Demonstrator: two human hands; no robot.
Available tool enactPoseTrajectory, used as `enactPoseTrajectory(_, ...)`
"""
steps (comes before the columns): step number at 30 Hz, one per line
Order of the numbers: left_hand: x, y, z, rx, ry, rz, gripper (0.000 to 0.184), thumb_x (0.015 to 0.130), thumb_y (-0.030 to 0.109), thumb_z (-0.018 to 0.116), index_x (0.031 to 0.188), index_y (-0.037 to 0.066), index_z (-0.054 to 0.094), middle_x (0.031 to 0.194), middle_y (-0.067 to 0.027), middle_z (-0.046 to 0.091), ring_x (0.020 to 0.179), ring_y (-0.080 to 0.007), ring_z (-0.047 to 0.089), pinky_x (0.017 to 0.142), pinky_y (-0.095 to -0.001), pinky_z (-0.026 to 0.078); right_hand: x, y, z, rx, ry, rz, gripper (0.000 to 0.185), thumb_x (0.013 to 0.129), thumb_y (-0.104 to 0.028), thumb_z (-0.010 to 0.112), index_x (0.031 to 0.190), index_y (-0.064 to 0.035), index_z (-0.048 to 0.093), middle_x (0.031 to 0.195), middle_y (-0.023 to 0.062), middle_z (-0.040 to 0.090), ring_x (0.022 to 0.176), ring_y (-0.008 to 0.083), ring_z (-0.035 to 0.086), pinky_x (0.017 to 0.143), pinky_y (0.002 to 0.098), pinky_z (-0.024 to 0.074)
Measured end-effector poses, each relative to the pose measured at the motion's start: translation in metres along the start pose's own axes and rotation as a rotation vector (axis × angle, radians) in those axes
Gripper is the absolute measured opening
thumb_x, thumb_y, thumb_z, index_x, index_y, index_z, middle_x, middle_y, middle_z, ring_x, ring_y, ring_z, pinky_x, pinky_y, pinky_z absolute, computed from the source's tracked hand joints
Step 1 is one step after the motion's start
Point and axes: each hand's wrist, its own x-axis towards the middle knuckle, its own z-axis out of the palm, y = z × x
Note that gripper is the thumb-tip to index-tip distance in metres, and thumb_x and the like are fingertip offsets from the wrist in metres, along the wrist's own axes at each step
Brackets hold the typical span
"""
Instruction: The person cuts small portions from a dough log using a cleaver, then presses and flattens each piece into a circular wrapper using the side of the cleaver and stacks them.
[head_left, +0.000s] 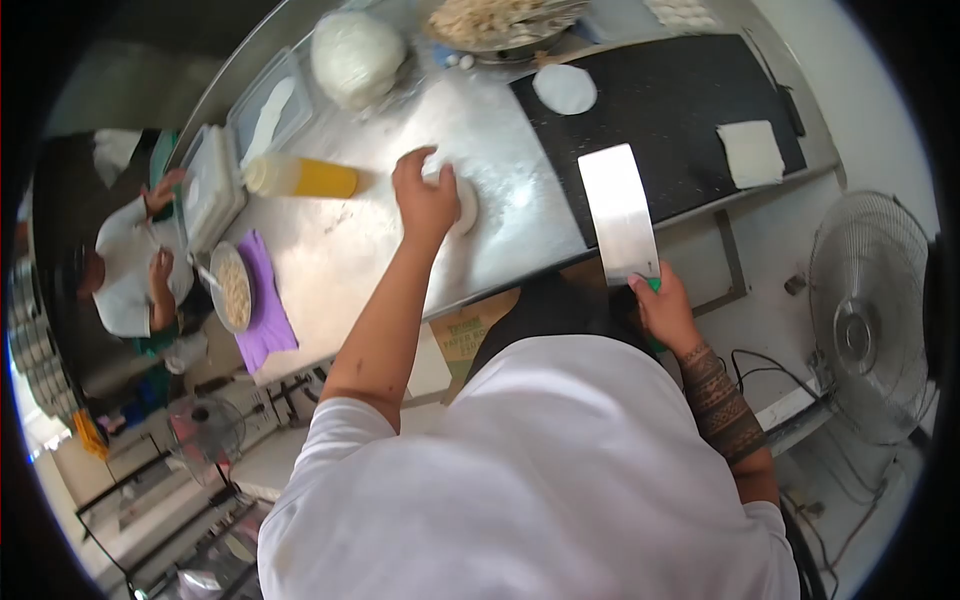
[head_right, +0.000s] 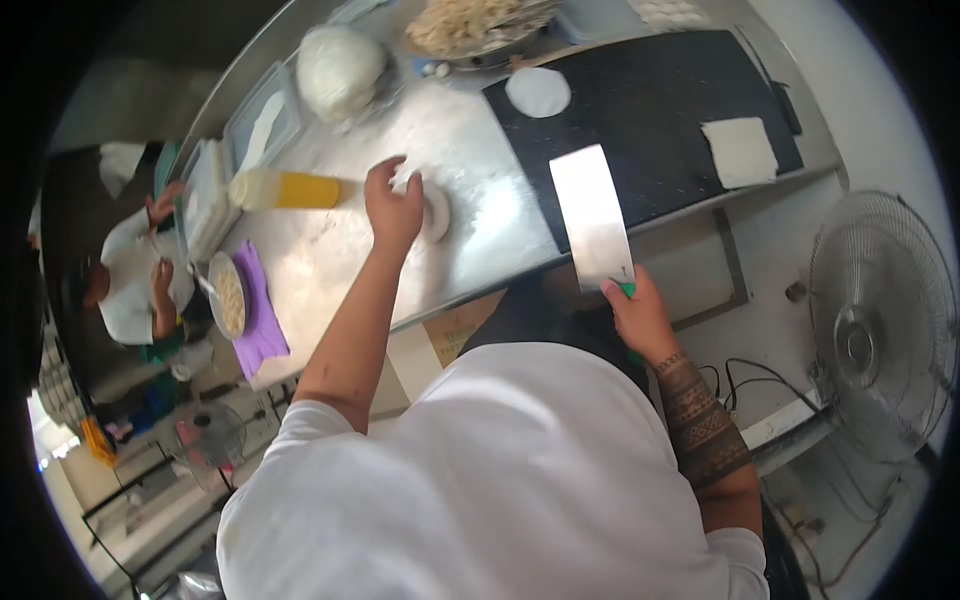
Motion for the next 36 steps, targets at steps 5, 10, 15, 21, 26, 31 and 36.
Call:
enactPoseTrajectory(5, -0.095, -0.044, -0.059, 0.270, 0.108, -0.297, 0.061, 0.078, 0.028, 0.093, 0.123, 0.001, 0.062, 0.119, -0.0198, 0.064, 0.117, -0.0378, 0.059, 0.101, -0.0469, 0.049, 0.037, -0.067, 0.069, -0.292, -0.020, -0.721, 0.033, 0.101, -0.023, 0.068, 0.123, 0.0004, 0.059, 0.087, 0.0218, 0.073, 0.084, 0.0432, 0.073, 0.072, 0.0508, 0.0539)
enactPoseTrajectory(10, -0.106, -0.063, -0.056, 0.024, 0.123, -0.458, 0.044, 0.081, 0.017, 0.090, 0.112, 0.002, 0.064, 0.106, -0.0168, 0.065, 0.098, -0.0350, 0.061, 0.088, -0.0453, 0.051, 0.054, -0.166, 0.164, -0.786, -0.210, -0.809, 0.024, 0.102, -0.020, 0.059, 0.117, -0.0008, 0.059, 0.088, 0.0236, 0.073, 0.087, 0.0443, 0.072, 0.077, 0.0556, 0.0558)
enactPoseTrajectory(15, -0.102, -0.077, -0.064, 0.047, 0.129, -0.387, 0.033, 0.082, 0.012, 0.087, 0.105, 0.003, 0.066, 0.100, -0.0149, 0.067, 0.094, -0.0348, 0.062, 0.085, -0.0460, 0.051, 0.070, -0.202, 0.225, -1.057, -0.323, -1.002, 0.021, 0.101, -0.017, 0.057, 0.117, -0.0031, 0.059, 0.085, 0.0195, 0.074, 0.081, 0.0407, 0.073, 0.072, 0.0525, 0.0577)
enactPoseTrajectory(21, -0.101, -0.083, -0.068, 0.048, 0.097, -0.323, 0.032, 0.081, 0.012, 0.087, 0.104, 0.003, 0.067, 0.102, -0.0153, 0.068, 0.097, -0.0364, 0.063, 0.088, -0.0468, 0.051, 0.077, -0.200, 0.255, -1.152, -0.370, -1.053, 0.019, 0.100, -0.011, 0.051, 0.114, -0.0026, 0.060, 0.085, 0.0185, 0.076, 0.081, 0.0367, 0.076, 0.069, 0.0497, 0.0597)
enactPoseTrajectory(26, -0.096, -0.079, -0.082, 0.008, 0.117, -0.350, 0.033, 0.085, 0.016, 0.086, 0.109, 0.002, 0.068, 0.097, -0.0126, 0.069, 0.087, -0.0276, 0.068, 0.079, -0.0409, 0.057, 0.074, -0.206, 0.260, -1.146, -0.362, -0.940, 0.018, 0.101, -0.013, 0.052, 0.114, -0.0028, 0.060, 0.086, 0.0195, 0.075, 0.082, 0.0398, 0.075, 0.073, 0.0517, 0.0592)
enactPoseTrajectory(31, -0.088, -0.073, -0.098, -0.167, 0.003, -0.232, 0.034, 0.089, 0.010, 0.082, 0.119, 0.001, 0.068, 0.101, -0.0111, 0.070, 0.081, -0.0187, 0.068, 0.073, -0.0334, 0.057, 0.032, -0.159, 0.179, -0.679, -0.152, -0.846, 0.024, 0.099, -0.018, 0.063, 0.117, -0.0023, 0.060, 0.099, 0.0251, 0.073, 0.093, 0.0462, 0.070, 0.082, 0.0535, 0.0562)
enactPoseTrajectory(36, -0.057, 0.007, -0.054, -0.377, -0.376, 0.015, 0.033, 0.088, 0.007, 0.080, 0.119, 0.002, 0.069, 0.102, -0.0120, 0.068, 0.081, -0.0221, 0.067, 0.075, -0.0357, 0.057, 0.021, -0.055, 0.066, -0.067, 0.177, -0.412, 0.032, 0.102, -0.022, 0.066, 0.127, -0.0033, 0.059, 0.075, 0.0083, 0.062, 0.062, 0.0222, 0.063, 0.056, 0.0408, 0.0525)
